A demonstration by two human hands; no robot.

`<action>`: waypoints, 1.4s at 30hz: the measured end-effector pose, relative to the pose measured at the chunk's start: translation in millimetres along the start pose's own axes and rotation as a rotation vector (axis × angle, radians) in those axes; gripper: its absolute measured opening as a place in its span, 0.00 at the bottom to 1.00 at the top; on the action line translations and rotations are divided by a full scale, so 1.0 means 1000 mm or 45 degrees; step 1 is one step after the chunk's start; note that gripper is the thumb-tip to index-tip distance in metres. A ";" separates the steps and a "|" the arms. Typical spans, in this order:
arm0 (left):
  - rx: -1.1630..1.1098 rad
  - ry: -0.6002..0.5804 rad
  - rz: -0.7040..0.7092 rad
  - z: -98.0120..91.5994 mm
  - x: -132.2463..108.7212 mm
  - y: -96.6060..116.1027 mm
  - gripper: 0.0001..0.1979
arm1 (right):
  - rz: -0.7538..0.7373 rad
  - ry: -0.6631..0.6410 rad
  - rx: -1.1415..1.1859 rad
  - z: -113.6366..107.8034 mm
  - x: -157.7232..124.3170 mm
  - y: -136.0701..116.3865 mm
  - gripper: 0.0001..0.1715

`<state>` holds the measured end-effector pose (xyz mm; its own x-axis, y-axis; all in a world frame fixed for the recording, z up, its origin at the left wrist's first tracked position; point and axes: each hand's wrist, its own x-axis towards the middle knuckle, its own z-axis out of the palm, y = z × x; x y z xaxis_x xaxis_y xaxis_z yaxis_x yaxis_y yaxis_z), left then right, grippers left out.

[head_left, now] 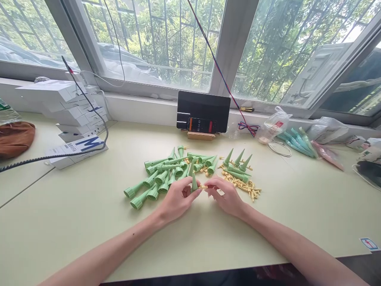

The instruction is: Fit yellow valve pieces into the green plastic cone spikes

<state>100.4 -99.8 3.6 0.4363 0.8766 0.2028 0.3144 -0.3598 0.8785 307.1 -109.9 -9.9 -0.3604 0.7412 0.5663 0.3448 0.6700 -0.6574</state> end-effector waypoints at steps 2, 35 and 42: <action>0.017 0.013 0.015 0.000 0.000 0.000 0.11 | 0.003 0.000 0.008 0.000 0.000 0.000 0.07; 0.106 0.052 0.146 0.004 -0.003 0.002 0.06 | 0.083 -0.075 -0.054 -0.002 0.002 0.002 0.10; 0.136 0.057 0.150 0.004 -0.002 0.002 0.06 | 0.096 -0.102 -0.081 -0.002 0.002 0.002 0.13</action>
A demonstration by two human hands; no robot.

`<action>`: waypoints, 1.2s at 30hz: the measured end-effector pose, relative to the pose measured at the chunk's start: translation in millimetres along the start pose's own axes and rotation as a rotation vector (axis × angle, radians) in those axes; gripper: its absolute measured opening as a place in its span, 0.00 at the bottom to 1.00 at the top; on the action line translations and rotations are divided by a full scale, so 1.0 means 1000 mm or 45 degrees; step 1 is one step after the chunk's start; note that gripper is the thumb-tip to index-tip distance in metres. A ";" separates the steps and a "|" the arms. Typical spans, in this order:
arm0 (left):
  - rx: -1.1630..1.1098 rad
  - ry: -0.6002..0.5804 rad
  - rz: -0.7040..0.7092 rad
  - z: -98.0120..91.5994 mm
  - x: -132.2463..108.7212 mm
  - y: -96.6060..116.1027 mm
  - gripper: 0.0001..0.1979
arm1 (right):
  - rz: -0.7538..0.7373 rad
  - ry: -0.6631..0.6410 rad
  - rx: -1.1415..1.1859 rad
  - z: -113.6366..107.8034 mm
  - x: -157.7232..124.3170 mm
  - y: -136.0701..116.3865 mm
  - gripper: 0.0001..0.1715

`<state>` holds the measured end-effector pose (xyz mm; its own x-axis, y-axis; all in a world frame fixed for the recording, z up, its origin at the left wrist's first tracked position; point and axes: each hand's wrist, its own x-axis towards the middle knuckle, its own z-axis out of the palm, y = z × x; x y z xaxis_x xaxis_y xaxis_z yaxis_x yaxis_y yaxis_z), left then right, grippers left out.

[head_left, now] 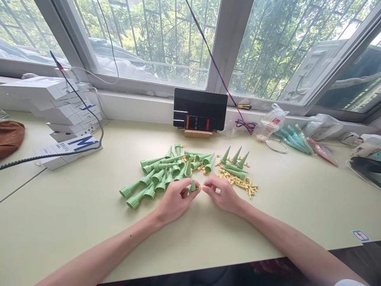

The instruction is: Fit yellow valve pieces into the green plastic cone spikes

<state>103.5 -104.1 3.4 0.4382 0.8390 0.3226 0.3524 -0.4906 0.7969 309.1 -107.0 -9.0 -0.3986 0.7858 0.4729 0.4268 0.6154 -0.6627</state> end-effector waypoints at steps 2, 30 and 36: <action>0.005 0.000 -0.007 0.000 0.000 0.000 0.06 | -0.007 0.006 -0.001 0.000 0.000 0.000 0.14; -0.100 0.017 -0.068 -0.001 0.002 0.001 0.07 | -0.061 0.037 0.024 0.000 -0.001 0.002 0.05; -0.086 0.021 -0.060 -0.001 0.002 0.001 0.07 | -0.065 0.036 0.041 0.000 0.000 0.001 0.06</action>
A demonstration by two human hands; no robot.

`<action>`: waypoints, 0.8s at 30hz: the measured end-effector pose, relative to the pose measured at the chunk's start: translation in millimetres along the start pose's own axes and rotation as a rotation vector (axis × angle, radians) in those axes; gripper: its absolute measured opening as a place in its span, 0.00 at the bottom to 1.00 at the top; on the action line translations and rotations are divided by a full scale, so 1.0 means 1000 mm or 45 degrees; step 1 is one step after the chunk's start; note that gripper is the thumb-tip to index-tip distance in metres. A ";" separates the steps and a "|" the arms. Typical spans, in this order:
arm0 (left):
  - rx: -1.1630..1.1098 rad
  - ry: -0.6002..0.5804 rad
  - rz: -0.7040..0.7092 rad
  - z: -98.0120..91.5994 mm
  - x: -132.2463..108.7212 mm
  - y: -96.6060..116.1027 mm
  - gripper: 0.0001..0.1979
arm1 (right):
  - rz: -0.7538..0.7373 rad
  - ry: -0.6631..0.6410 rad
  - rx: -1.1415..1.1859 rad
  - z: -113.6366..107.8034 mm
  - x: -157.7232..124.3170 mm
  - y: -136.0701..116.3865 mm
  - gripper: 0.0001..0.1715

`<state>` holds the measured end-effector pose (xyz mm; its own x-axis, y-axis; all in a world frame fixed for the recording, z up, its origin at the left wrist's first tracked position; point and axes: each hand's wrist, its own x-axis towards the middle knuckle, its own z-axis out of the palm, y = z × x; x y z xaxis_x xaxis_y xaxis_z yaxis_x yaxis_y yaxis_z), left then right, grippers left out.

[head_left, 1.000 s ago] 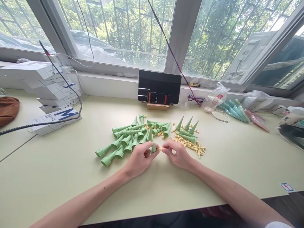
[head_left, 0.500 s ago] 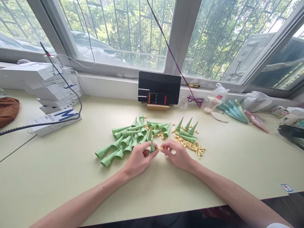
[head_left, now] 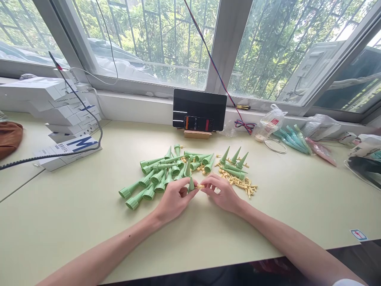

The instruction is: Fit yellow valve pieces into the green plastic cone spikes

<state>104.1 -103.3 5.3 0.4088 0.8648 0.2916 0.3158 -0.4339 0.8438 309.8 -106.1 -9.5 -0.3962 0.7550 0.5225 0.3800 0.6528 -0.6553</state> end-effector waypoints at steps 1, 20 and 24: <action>0.005 -0.001 -0.003 0.000 0.000 0.000 0.07 | 0.002 0.001 0.005 0.000 0.000 0.000 0.06; 0.195 -0.015 0.106 0.003 -0.002 -0.008 0.05 | 0.089 -0.026 -0.105 0.000 0.000 -0.001 0.15; 0.175 -0.018 0.083 0.003 -0.002 -0.008 0.05 | 0.076 -0.032 -0.106 0.001 -0.001 0.001 0.14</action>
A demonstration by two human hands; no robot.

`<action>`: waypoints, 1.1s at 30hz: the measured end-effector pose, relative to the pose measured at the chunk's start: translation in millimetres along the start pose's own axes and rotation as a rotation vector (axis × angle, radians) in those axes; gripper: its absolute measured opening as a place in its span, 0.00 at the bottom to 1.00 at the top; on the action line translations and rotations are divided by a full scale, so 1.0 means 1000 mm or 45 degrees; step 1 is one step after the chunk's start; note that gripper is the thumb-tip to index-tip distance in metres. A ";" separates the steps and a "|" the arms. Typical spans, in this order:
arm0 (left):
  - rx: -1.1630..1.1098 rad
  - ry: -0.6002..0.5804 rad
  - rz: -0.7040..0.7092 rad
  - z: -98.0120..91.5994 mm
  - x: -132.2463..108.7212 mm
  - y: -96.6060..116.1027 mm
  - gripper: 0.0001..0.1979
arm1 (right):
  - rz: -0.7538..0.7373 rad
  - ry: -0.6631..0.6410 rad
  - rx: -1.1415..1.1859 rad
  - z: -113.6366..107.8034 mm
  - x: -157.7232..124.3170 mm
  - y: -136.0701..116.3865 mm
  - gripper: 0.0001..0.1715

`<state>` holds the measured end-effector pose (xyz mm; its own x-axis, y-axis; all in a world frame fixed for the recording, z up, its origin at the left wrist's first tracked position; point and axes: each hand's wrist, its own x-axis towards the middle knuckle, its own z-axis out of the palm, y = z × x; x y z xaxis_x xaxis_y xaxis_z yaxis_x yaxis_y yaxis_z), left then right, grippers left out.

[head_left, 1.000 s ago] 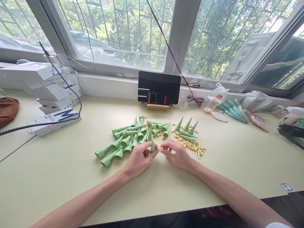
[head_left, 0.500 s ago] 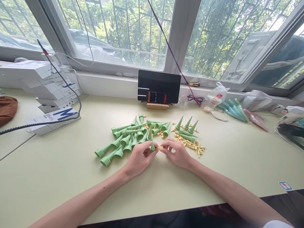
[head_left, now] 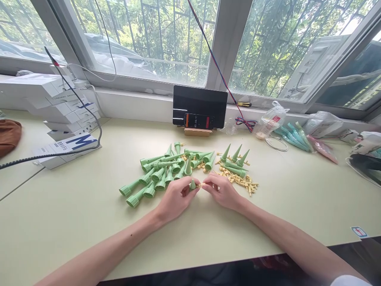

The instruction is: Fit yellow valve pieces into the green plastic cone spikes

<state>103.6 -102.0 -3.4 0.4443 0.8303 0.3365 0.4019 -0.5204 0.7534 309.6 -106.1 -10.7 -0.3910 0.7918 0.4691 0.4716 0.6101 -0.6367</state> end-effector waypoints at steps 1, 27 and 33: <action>-0.018 -0.002 -0.010 0.000 0.000 0.001 0.06 | -0.004 0.003 0.006 0.000 0.000 0.000 0.14; -0.211 -0.001 -0.061 -0.002 0.002 0.005 0.07 | -0.064 0.060 0.068 -0.001 -0.001 0.000 0.03; -0.260 -0.018 -0.101 -0.002 0.002 0.005 0.08 | -0.092 0.076 0.079 -0.002 -0.001 -0.001 0.04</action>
<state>104.8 -102.9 2.5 0.4293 0.8635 0.2649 0.2660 -0.4012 0.8765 310.7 -107.0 -9.5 -0.3739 0.7471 0.5496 0.3931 0.6644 -0.6357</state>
